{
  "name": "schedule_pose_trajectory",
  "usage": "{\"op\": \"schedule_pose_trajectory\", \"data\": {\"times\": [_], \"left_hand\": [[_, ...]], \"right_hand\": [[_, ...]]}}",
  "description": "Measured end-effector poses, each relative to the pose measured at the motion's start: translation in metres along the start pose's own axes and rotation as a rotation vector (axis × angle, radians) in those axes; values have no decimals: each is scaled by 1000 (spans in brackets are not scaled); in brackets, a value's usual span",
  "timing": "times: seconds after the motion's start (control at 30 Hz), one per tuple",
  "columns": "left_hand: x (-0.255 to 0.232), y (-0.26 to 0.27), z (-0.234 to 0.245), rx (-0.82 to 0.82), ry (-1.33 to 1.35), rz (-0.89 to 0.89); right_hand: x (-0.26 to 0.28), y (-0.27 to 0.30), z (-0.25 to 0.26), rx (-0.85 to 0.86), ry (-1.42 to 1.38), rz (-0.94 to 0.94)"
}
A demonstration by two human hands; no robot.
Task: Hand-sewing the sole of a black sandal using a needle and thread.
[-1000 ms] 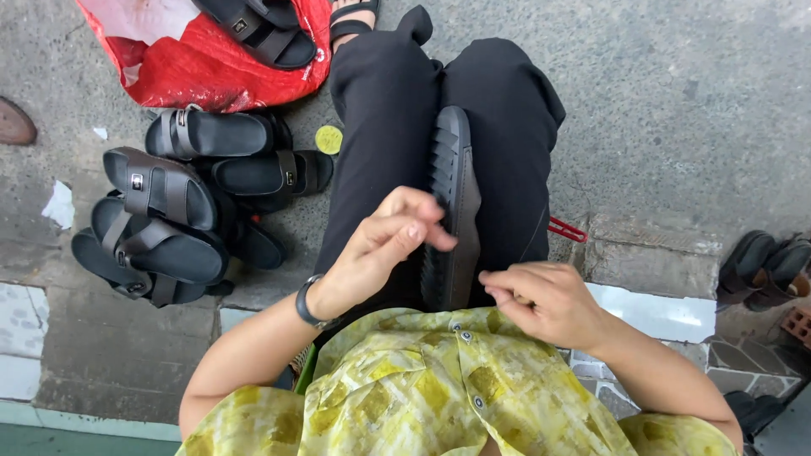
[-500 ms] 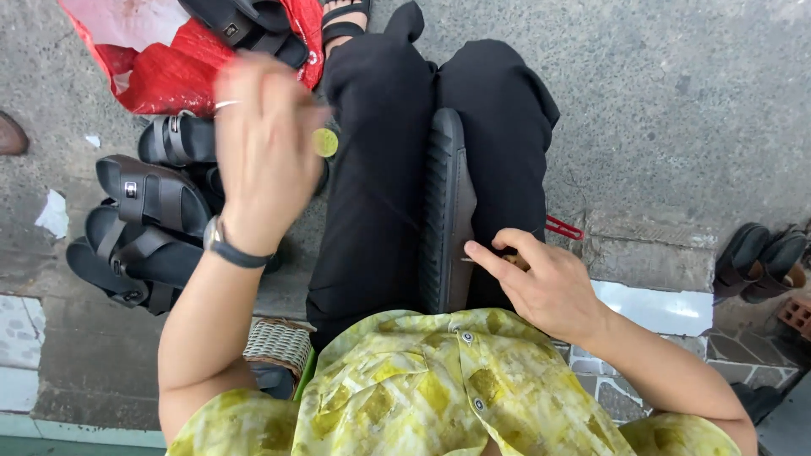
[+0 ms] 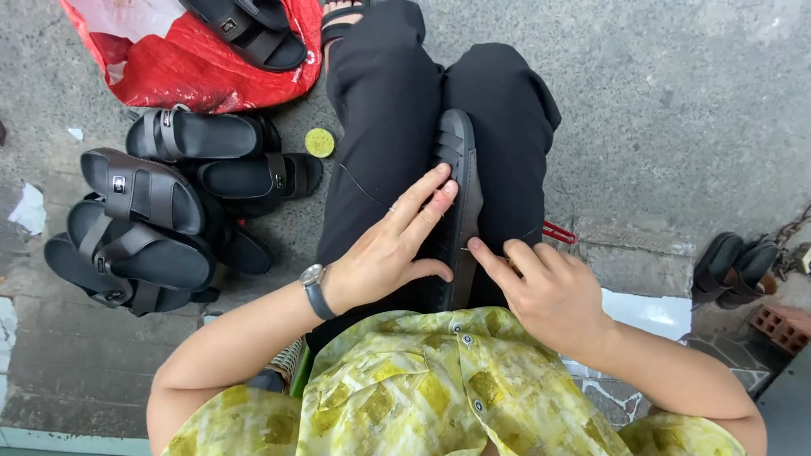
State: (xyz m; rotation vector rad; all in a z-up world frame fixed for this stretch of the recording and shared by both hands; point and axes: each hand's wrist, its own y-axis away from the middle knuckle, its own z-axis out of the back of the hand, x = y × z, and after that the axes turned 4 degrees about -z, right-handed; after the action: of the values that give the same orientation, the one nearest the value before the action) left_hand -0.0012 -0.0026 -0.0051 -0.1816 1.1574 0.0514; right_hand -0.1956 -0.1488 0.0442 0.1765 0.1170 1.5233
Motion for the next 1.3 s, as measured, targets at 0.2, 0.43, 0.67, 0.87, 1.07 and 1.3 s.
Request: {"op": "schedule_pose_trajectory", "data": {"times": [0.2,0.43,0.67,0.87,1.07,1.3], "left_hand": [[16,1,-8,-78,-22,-90],[11,11,-14,-145,-284,-136],[5,11,-17,-123,-205,-39],[10,12,-10,-100,-95,-48],[14,11,-7,-108,-32,-51],[-4,34,-12,-119,-49,87]], "right_hand": [[12,-2,-63,-169,-197,0],[5,-8,-39,-262,-462,-32],[-3,6,-38,-200,-467,-20],[-5,-3,-31,-188,-441,32],[0,-15,-50,-237,-491,63],[4,-15,-33,-260,-472,-38]]}}
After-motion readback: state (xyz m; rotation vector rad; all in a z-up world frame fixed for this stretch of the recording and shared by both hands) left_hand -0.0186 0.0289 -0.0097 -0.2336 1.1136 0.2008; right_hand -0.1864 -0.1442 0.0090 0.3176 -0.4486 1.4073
